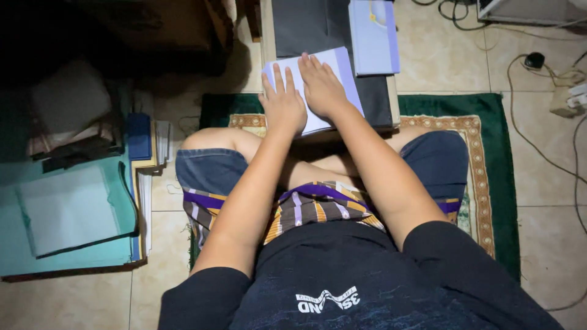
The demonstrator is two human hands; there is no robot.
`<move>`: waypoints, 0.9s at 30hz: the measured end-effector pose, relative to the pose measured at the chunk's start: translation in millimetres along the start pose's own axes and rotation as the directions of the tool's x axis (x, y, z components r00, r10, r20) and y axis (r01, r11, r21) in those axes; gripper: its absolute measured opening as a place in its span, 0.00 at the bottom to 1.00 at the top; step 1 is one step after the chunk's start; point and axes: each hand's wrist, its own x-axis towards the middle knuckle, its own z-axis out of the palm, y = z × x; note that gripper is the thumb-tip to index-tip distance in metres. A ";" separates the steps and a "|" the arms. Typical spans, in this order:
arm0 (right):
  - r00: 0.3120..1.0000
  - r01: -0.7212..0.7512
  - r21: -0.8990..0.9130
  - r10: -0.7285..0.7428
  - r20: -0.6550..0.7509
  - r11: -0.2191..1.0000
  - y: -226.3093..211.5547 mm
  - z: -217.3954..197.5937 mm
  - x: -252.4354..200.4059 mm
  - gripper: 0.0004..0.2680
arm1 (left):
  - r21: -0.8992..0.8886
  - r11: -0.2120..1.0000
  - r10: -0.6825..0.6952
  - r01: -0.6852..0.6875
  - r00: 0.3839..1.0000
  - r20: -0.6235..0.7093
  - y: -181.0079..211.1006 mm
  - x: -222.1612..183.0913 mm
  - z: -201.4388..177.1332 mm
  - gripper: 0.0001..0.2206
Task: Organizing and aligning a stack of papers on the floor
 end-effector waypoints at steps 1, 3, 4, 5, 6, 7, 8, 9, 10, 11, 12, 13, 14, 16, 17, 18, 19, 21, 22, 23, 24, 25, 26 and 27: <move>1.000 0.007 0.000 -0.007 -0.004 1.000 -0.4 -5.5 3.3 0.23 | 0.004 1.000 -0.004 0.004 1.000 -0.006 0.7 4.6 -0.1 0.29; 1.000 0.021 -0.022 -0.021 0.001 1.000 -4.2 -8.7 -0.1 0.23 | -0.001 1.000 -0.017 0.017 1.000 -0.016 0.9 1.4 2.4 0.29; 1.000 0.019 -0.025 -0.019 0.001 0.999 -9.7 -11.3 -16.3 0.23 | -0.004 1.000 -0.017 0.017 1.000 -0.017 1.2 1.1 -2.6 0.29; 0.999 0.032 -0.023 -0.033 -0.022 0.999 -14.9 -13.7 -32.2 0.22 | -0.019 0.999 -0.029 0.030 0.998 0.047 1.5 1.1 -7.3 0.29; 0.998 0.042 -0.024 -0.043 -0.045 0.999 -19.0 -16.6 -49.1 0.21 | -0.036 0.998 -0.039 0.043 0.993 0.111 3.5 0.9 -11.5 0.29; 0.998 0.038 -0.030 -0.040 -0.043 0.999 -23.3 -15.8 -61.8 0.21 | -0.042 0.998 -0.036 0.041 0.993 0.111 1.1 1.5 -11.9 0.29; 0.999 0.024 0.001 -0.024 -0.039 1.000 -25.9 -15.2 -76.4 0.21 | -0.057 0.998 -0.026 0.032 0.995 0.097 1.3 1.2 -11.3 0.28; 0.999 0.009 0.032 -0.008 -0.034 0.999 -28.5 -15.0 -91.1 0.21 | -0.071 0.997 -0.016 0.022 0.997 0.082 1.8 0.8 -11.0 0.28; 0.999 0.007 0.026 -0.006 -0.034 1.000 -28.1 -18.4 -89.6 0.21 | -0.077 0.997 -0.016 0.022 0.997 0.080 2.5 1.0 -10.7 0.28; 1.000 0.002 0.033 -0.003 0.013 0.999 -27.8 -22.2 -88.7 0.21 | -0.073 0.997 -0.015 0.021 0.996 0.089 3.5 0.8 -11.0 0.29; 0.998 0.001 0.047 -0.004 0.060 0.999 -29.9 -24.7 -86.0 0.22 | -0.061 0.998 -0.017 0.023 0.995 0.098 1.1 0.7 -12.2 0.29; 0.998 0.004 0.047 -0.006 0.059 0.999 -25.6 -21.0 -75.1 0.22 | -0.060 0.998 -0.019 0.025 0.995 0.097 0.8 -1.2 -14.9 0.29; 0.999 -0.025 0.016 0.025 0.042 1.000 -21.3 -17.9 -62.2 0.22 | -0.097 0.995 -0.006 0.020 0.989 0.147 0.1 -1.0 -18.1 0.28; 0.999 -0.050 -0.011 0.050 0.020 0.999 -13.3 -15.7 -35.0 0.22 | -0.131 0.991 0.007 0.019 0.981 0.192 0.6 1.3 -18.9 0.28; 0.999 -0.052 -0.031 0.053 0.014 0.998 -9.7 -16.2 -20.5 0.22 | -0.094 0.995 -0.012 0.026 0.989 0.149 1.6 3.6 -16.1 0.28; 0.998 -0.057 -0.047 0.058 0.014 0.997 -7.3 -14.1 -9.5 0.22 | -0.056 0.998 -0.029 0.035 0.993 0.112 2.2 1.6 -12.6 0.29; 0.998 -0.055 -0.042 0.056 0.017 0.998 -6.6 -12.8 -9.7 0.22 | -0.051 0.998 -0.031 0.037 0.993 0.115 1.8 1.8 -9.5 0.29; 0.999 -0.026 -0.082 0.024 -0.026 0.996 -3.7 -10.1 -11.3 0.22 | -0.056 0.997 -0.053 0.056 0.997 0.060 2.3 2.8 -2.2 0.28; 0.999 -0.032 -0.081 0.029 -0.031 0.996 -8.2 -11.7 -26.4 0.22 | -0.055 0.997 -0.046 0.049 0.997 0.058 1.6 3.6 -3.0 0.28; 0.999 0.005 -0.075 -0.009 -0.050 0.997 -12.5 -13.1 -40.8 0.22 | -0.052 0.997 -0.054 0.059 0.995 0.083 1.0 5.0 -3.5 0.29; 0.997 0.039 -0.070 -0.043 -0.061 0.997 -15.7 -13.8 -58.2 0.22 | -0.051 0.996 -0.062 0.069 0.991 0.117 2.4 3.8 -2.8 0.29; 0.998 0.029 -0.069 -0.033 -0.059 0.997 -19.3 -17.0 -69.9 0.22 | -0.054 0.997 -0.055 0.062 0.991 0.124 2.2 4.0 -5.1 0.29; 0.998 0.035 -0.039 -0.037 -0.045 0.999 -22.6 -20.6 -82.2 0.22 | -0.052 0.997 -0.049 0.054 0.994 0.103 2.8 3.6 -7.2 0.28; 0.999 0.041 -0.010 -0.041 -0.031 0.999 -26.8 -24.3 -95.3 0.21 | -0.049 0.998 -0.042 0.046 0.996 0.081 3.1 2.1 -9.9 0.28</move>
